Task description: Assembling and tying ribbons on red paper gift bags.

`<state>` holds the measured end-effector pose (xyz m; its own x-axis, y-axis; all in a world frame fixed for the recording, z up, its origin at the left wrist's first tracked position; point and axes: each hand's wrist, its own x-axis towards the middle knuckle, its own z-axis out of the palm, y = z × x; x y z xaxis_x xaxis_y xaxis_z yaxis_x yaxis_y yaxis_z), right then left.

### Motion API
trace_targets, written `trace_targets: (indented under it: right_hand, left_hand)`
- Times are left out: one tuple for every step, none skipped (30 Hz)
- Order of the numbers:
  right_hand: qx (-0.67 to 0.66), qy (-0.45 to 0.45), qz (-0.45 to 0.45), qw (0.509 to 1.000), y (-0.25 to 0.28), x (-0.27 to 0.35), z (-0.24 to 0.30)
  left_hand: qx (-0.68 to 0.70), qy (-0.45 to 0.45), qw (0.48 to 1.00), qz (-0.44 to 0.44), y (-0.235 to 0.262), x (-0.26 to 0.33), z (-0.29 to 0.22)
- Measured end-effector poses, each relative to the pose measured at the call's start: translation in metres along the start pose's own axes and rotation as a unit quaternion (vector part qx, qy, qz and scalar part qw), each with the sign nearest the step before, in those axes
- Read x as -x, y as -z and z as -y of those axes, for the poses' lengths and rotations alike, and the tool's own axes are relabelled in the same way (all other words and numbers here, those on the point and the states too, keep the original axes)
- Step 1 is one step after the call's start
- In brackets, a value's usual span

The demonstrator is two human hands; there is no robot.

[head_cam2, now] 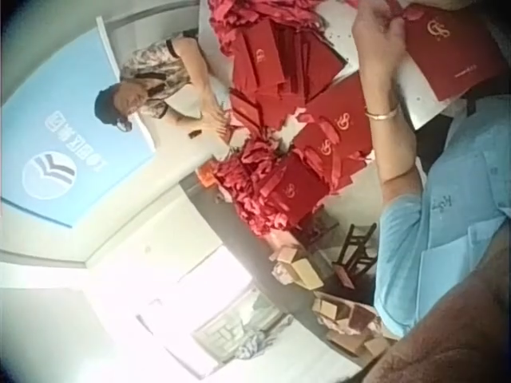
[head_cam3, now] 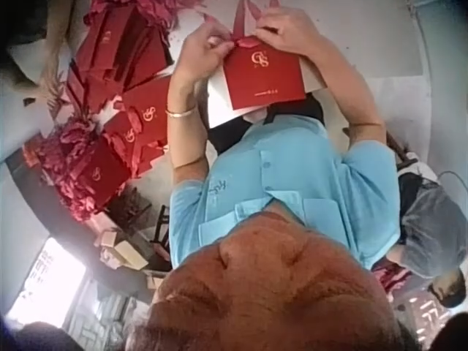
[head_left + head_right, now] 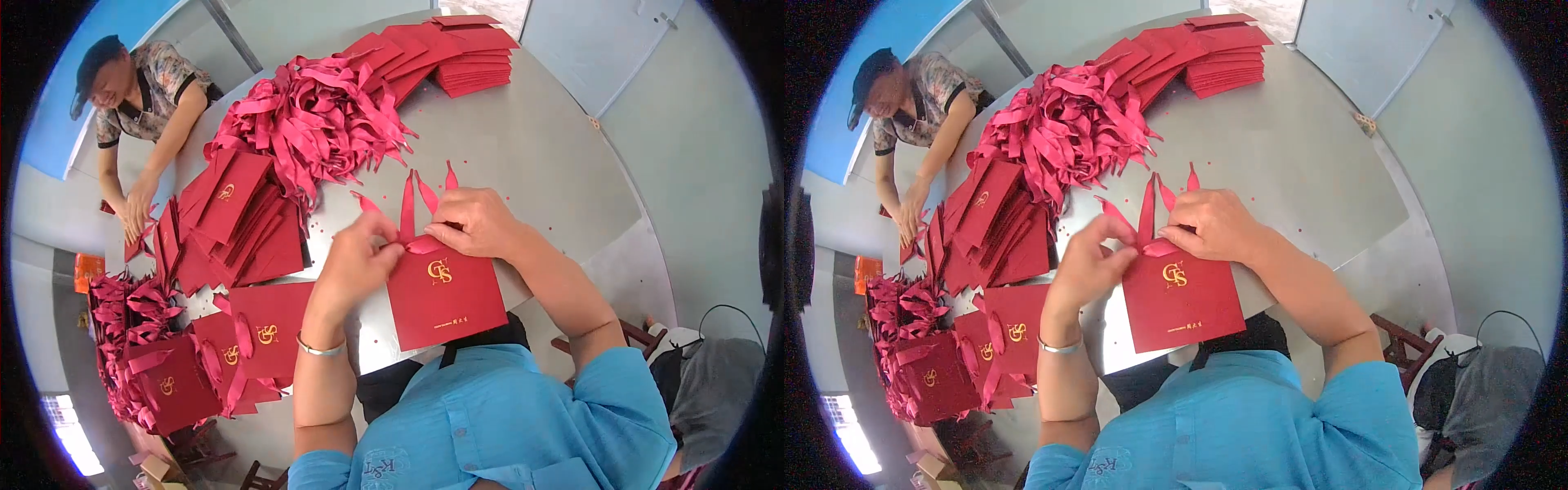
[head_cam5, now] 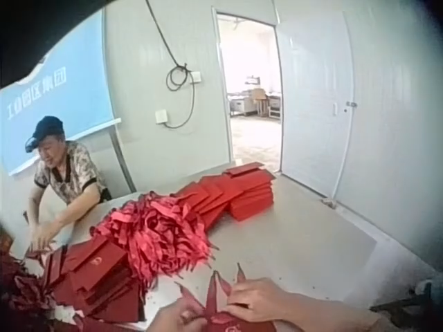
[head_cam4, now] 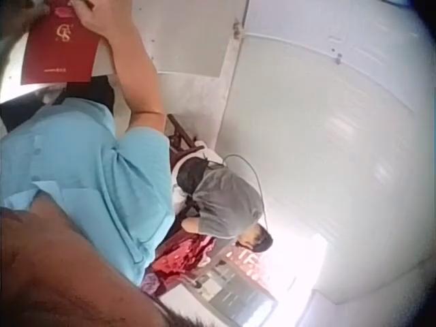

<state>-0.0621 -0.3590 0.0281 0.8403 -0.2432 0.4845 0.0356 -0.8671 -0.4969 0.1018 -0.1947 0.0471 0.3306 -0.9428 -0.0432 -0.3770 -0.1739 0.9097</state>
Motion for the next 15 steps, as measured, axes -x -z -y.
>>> trace_targets:
  right_hand:
    - [0.007,-0.001,0.003,1.0,0.001,0.0,0.0]
    - [0.006,-0.001,0.004,1.0,0.001,0.0,-0.001]
    - [-0.001,0.002,-0.003,1.0,0.001,0.0,-0.001]
    - [-0.009,0.008,-0.01,1.0,0.0,-0.001,0.0]
    - [-0.01,0.009,-0.009,1.0,0.0,-0.001,0.001]
    - [-0.014,0.016,-0.014,1.0,-0.001,-0.002,0.0]
    - [-0.014,0.02,-0.018,1.0,-0.001,-0.002,-0.001]
    - [-0.012,0.02,-0.017,1.0,0.0,-0.002,-0.003]
    - [-0.019,-0.007,0.005,1.0,0.0,-0.003,-0.004]
    - [-0.026,-0.031,0.028,0.999,0.001,-0.004,-0.004]
    - [-0.023,-0.029,0.03,0.999,0.001,-0.005,-0.004]
    - [-0.01,-0.016,0.025,1.0,0.001,-0.006,-0.003]
    - [0.003,-0.001,0.02,1.0,0.0,-0.007,-0.002]
    - [0.005,0.004,0.022,1.0,-0.003,-0.006,-0.002]
    - [0.018,0.006,0.016,1.0,-0.008,-0.004,-0.003]
  left_hand:
    - [0.0,0.002,1.0,0.0,0.002,-0.002,-0.003]
    - [0.039,0.033,0.998,-0.045,0.005,-0.003,-0.008]
    - [0.077,0.063,0.991,-0.09,0.007,-0.005,-0.01]
    - [0.066,0.079,0.99,-0.1,0.011,-0.007,0.0]
    - [0.066,0.08,0.989,-0.103,0.014,-0.006,0.007]
    - [0.015,0.065,0.995,-0.078,0.017,-0.005,0.012]
    - [-0.035,0.049,0.997,-0.05,0.018,-0.005,0.008]
    - [-0.033,0.048,0.997,-0.05,0.019,-0.005,0.002]
    - [-0.103,0.076,0.992,-0.013,0.02,-0.003,-0.005]
    - [-0.172,0.104,0.979,0.022,0.021,-0.001,-0.013]
    - [-0.17,0.102,0.98,0.019,0.02,-0.001,-0.014]
    - [-0.133,0.145,0.979,0.052,0.019,-0.002,-0.014]
    - [-0.097,0.186,0.974,0.084,0.019,-0.001,-0.014]
    - [-0.095,0.184,0.975,0.079,0.016,0.0,-0.012]
    - [-0.116,0.125,0.985,0.04,0.012,0.0,-0.006]
